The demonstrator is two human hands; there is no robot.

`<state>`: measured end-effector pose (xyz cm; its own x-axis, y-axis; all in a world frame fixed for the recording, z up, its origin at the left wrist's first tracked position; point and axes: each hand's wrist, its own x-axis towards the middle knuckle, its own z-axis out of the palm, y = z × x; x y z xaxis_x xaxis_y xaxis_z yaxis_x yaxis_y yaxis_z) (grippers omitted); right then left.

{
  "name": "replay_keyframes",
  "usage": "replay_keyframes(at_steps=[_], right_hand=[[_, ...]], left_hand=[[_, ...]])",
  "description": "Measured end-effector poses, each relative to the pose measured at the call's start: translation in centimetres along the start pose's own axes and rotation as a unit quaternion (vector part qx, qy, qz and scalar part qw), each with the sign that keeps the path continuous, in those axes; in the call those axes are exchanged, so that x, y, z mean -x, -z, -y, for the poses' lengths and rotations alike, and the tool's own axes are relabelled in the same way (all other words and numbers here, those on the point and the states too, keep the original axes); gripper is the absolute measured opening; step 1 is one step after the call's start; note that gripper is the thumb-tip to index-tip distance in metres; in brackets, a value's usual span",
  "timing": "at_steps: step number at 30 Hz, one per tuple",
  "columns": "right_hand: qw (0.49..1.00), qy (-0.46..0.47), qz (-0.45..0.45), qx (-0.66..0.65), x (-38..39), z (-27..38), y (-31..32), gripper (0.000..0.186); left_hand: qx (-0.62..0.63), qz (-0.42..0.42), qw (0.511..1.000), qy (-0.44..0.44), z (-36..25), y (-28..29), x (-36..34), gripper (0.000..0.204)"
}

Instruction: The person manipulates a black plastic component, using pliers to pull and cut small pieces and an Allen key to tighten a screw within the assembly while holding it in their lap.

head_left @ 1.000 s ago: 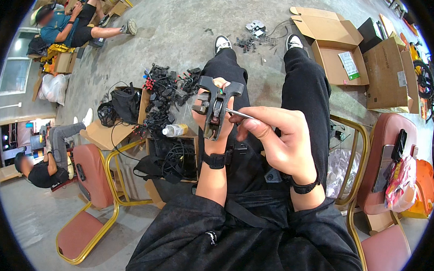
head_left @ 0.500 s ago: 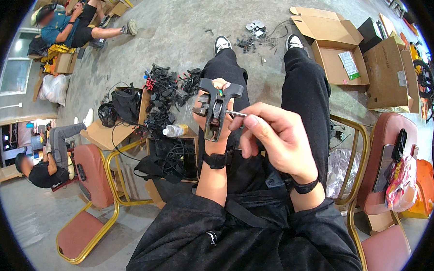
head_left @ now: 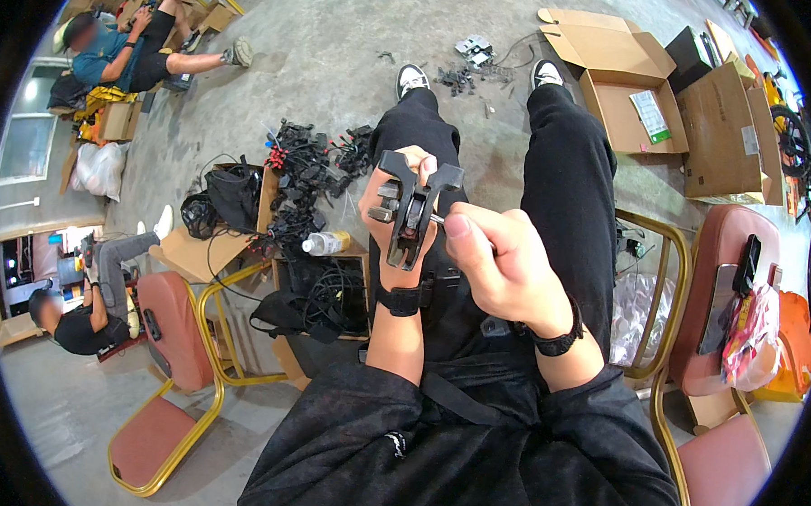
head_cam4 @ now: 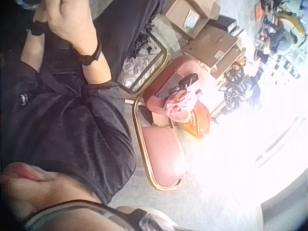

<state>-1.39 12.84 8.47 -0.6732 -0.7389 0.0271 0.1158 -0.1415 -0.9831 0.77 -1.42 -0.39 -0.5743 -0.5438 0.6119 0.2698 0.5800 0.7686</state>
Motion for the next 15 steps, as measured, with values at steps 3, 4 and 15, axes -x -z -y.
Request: replay_keyframes(at_steps=[3,4,15], right_hand=[[0.919,0.215,-0.040,0.329,-0.4,-0.4,0.6,0.024],[0.919,0.214,-0.041,0.329,-0.6,-0.6,0.9,0.024],[0.936,0.234,0.013,0.264,-0.3,-0.6,0.9,0.020]], left_hand=[[0.056,0.009,0.998,0.030,0.6,-0.4,0.4,0.008],[0.092,0.017,0.994,0.047,0.5,-0.6,0.3,0.009],[0.087,0.034,0.993,0.066,-0.3,0.2,0.8,0.007]])
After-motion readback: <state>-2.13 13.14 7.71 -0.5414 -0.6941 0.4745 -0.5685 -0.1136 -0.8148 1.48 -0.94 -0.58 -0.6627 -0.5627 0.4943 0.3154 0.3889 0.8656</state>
